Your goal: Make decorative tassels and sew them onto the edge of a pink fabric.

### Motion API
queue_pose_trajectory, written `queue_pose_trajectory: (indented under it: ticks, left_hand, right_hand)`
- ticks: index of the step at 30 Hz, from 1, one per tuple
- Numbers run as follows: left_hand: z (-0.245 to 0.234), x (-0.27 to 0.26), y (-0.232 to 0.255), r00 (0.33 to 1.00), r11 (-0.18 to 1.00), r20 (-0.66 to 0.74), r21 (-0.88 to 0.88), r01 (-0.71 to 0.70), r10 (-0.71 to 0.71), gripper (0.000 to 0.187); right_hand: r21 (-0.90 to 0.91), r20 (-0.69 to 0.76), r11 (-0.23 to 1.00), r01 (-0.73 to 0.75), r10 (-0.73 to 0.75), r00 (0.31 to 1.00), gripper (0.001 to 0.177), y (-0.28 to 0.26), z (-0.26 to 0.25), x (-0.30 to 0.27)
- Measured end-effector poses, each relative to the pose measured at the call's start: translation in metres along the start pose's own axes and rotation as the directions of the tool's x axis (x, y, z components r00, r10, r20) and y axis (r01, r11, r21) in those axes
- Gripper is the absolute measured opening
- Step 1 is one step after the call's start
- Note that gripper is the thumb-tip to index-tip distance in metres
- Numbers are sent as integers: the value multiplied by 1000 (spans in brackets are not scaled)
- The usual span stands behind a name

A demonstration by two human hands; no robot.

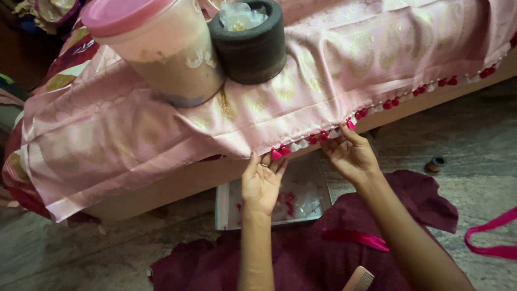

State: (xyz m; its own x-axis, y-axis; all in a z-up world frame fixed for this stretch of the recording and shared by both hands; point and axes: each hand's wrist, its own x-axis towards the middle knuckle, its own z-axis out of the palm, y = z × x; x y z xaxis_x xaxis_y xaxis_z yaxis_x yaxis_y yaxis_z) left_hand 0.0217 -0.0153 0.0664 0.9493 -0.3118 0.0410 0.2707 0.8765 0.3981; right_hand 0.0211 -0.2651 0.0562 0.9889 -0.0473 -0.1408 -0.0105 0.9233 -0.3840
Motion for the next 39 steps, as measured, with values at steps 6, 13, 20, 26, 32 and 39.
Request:
queue_pose_trajectory:
  ticks: [6,13,20,26,32,39]
  left_hand:
    - [-8,10,-9,999,999,33,38,27,-28,28]
    - [-4,15,-12,996,922,-82,387,-11,46,10]
    - [-1,10,0,984,626,42,767,-142,171,27]
    - [52,-18,11,972,994,209,38,105,-111,94]
    - [48,-16,10,972,990,191,-11,139,-134,94]
    - [5,22,-23,996,968,10,236,87,-92,42]
  right_hand:
    - [-53,15,998,40,-39,999,13,-8,20,-13]
    - [23,60,1000,-1,0,998,11,-14,0,-4]
    - [-19,-38,1000,-5,4,999,10,-14,28,-17]
    - [75,11,996,-54,53,999,15,-19,9,-9]
    - [2,-92,999,-47,47,995,15,-19,35,-23]
    - [23,-69,998,-53,54,996,14,-16,25,-17]
